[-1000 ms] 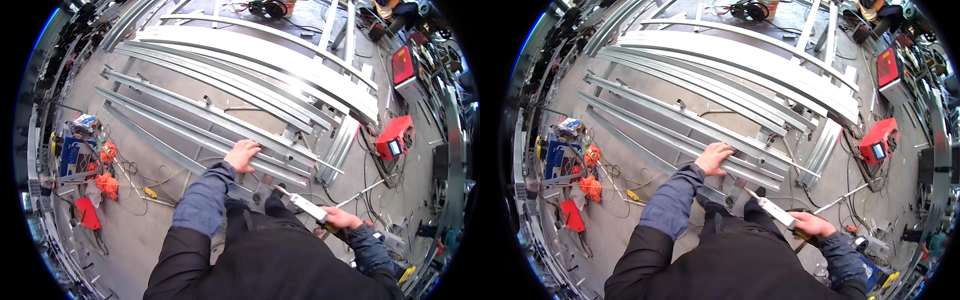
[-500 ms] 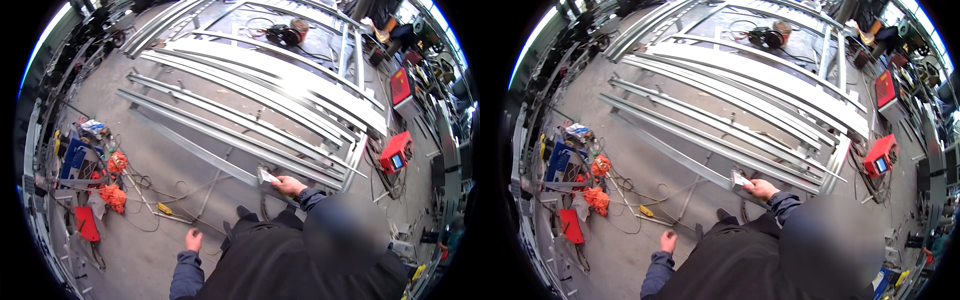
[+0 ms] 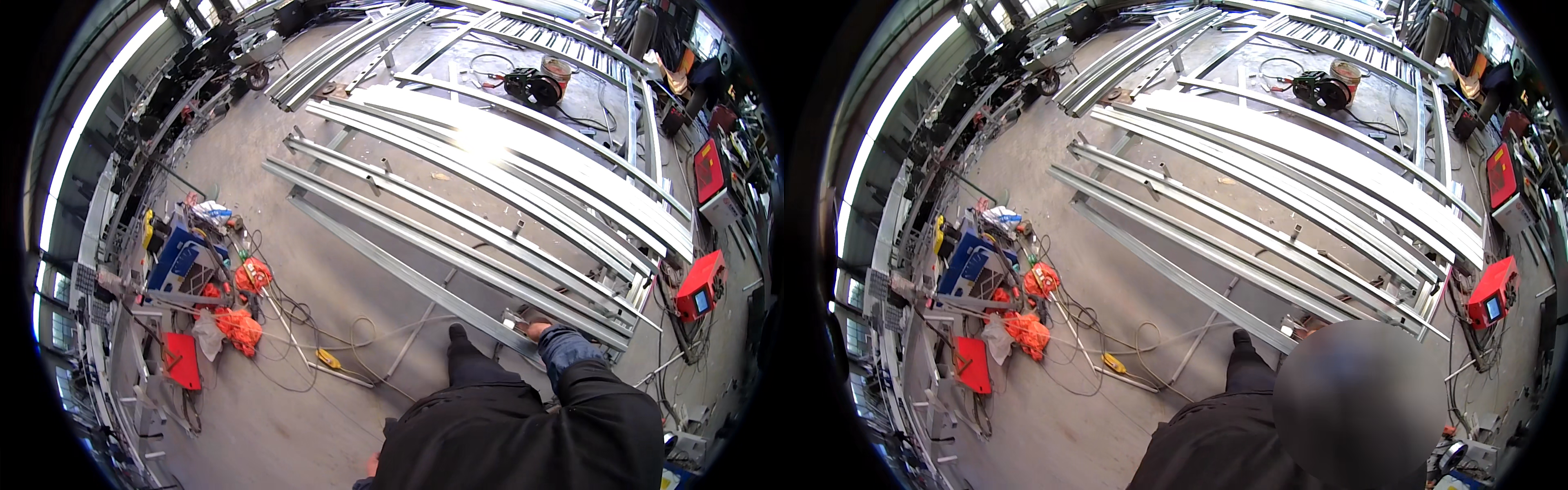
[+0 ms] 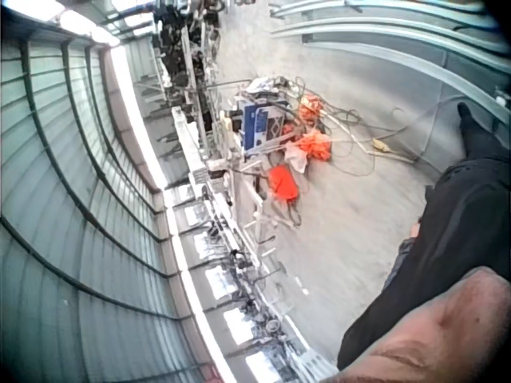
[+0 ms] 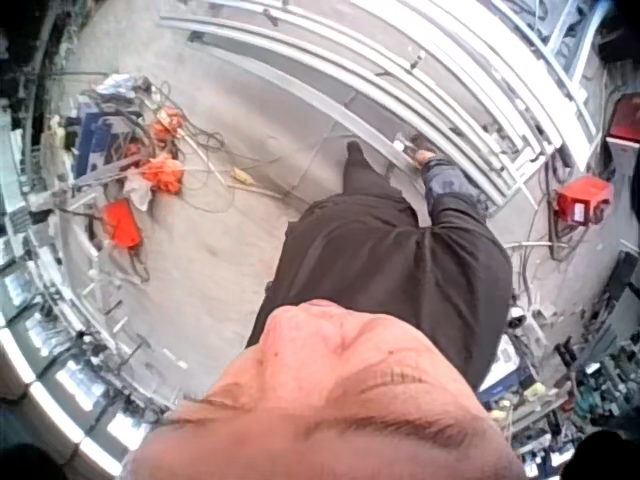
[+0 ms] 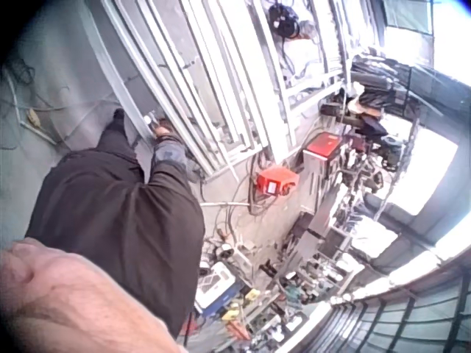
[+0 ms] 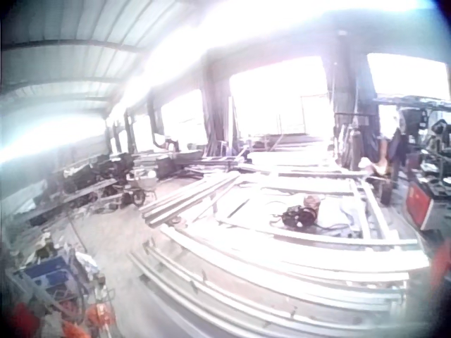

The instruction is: The person welds multiple aluminum frame sections using a handheld welding torch, creating visible sparks at each joint. They repeatedly position and align the metal bars on a workbench, then weld them in place.

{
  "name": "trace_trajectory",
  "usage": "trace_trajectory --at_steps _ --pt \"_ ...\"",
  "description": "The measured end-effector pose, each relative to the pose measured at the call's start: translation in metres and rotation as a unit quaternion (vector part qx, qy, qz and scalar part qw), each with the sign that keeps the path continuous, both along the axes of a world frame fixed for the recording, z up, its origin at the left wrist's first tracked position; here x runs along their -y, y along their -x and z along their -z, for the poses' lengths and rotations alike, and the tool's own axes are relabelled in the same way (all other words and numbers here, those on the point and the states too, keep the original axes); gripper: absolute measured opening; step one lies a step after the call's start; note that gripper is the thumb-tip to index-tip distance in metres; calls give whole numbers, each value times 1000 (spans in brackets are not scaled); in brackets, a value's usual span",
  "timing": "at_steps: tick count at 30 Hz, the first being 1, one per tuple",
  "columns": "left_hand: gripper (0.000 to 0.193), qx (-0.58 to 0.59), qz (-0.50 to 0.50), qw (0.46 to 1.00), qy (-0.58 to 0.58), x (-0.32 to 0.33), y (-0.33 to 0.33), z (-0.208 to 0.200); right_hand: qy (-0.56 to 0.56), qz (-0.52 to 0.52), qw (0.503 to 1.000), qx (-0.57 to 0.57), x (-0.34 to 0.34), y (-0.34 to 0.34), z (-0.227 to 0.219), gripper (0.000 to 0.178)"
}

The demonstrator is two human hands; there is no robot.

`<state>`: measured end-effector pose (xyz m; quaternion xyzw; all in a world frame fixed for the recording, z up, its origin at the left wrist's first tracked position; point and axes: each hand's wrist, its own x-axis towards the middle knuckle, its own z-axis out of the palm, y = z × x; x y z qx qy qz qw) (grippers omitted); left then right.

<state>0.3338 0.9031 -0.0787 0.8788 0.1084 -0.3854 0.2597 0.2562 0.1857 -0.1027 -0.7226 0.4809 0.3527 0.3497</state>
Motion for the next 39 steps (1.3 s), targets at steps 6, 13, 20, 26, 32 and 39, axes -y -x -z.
trace_trajectory --at_steps 6,13,20,26,32,39 --pt "53 1 94 995 39 52 -141 11 -6 39 998 -39 5 2 8 71" --pt "53 74 160 982 63 189 -336 -52 -18 66 995 -72 16 -11 10 69" --pt "50 199 288 927 132 364 -493 -116 -9 71 990 -118 16 -11 19 68" --pt "70 342 494 790 124 471 -615 -134 20 66 983 -171 7 -8 24 67" --pt "100 403 681 609 58 600 -781 -123 107 183 950 -230 -19 -43 6 64" --pt "85 257 824 505 18 641 -919 -62 260 610 728 175 -88 -234 1 70"
